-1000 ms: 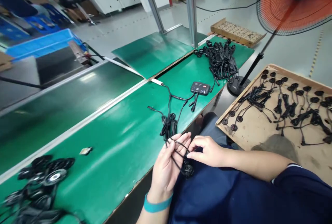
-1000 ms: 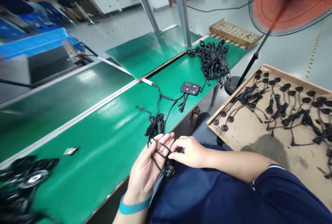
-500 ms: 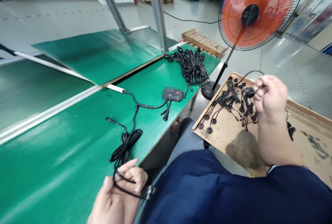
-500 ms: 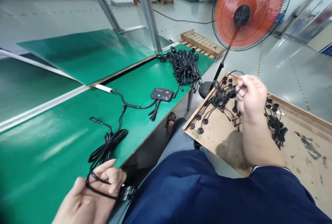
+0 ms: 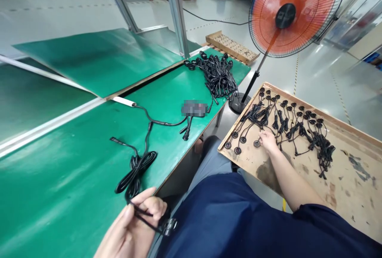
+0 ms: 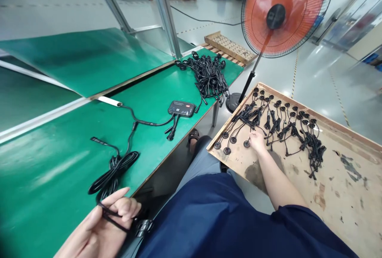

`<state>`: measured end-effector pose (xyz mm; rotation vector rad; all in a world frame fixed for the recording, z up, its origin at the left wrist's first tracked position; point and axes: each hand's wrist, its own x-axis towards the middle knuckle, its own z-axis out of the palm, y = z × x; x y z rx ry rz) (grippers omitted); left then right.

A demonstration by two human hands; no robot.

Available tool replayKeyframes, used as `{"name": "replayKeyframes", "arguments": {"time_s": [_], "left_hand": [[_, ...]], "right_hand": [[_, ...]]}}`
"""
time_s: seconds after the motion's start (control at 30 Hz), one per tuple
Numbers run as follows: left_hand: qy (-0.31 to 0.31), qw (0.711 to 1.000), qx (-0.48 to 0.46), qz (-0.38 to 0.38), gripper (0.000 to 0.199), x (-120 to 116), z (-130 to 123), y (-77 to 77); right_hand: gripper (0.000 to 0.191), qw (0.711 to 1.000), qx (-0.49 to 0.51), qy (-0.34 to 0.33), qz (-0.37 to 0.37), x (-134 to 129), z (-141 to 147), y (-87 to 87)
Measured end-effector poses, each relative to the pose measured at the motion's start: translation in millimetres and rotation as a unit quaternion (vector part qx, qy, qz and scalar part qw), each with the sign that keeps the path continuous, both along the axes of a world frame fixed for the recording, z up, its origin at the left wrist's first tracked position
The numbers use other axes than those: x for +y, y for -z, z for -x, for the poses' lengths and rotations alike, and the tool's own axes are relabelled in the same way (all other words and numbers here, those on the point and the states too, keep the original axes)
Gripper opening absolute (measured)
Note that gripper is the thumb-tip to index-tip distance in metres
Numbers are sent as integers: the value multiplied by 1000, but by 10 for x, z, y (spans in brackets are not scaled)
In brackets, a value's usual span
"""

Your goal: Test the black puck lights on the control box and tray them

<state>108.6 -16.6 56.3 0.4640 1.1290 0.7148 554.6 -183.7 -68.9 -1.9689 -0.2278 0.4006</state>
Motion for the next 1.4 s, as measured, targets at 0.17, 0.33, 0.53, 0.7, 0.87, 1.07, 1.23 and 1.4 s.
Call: {"name": "replayKeyframes", "arguments": {"time_s": [0.17,0.33,0.53,0.7,0.87,1.07,1.23,1.4], "left_hand": [[-6,1000,5,9,42,-4,-2,-36],[-3,1000,-7,3,41,11,24,34],[9,995,-88,-53,35,-18,-21,99],[7,987,-150,-55,30,-12,-126,54],[30,977,-188,-94,32,-50,-299,15],[92,966,-176,-168,48,-236,-448,-54],[140,959,-166,-180,52,-286,-360,-49],[153,959,-135,-195,33,-257,-316,1]], "right_hand": [[28,997,74,16,20,-27,0,244],[28,996,71,37,45,37,31,305],[34,996,4,49,81,27,143,80],[45,981,-167,84,46,78,293,-285],[18,934,-241,-262,-36,296,1284,-874],[18,738,-226,-607,-187,710,2457,-1204],[18,782,-137,-577,-193,811,2593,-1190],[25,799,129,-556,-189,888,2371,-1430]]}}
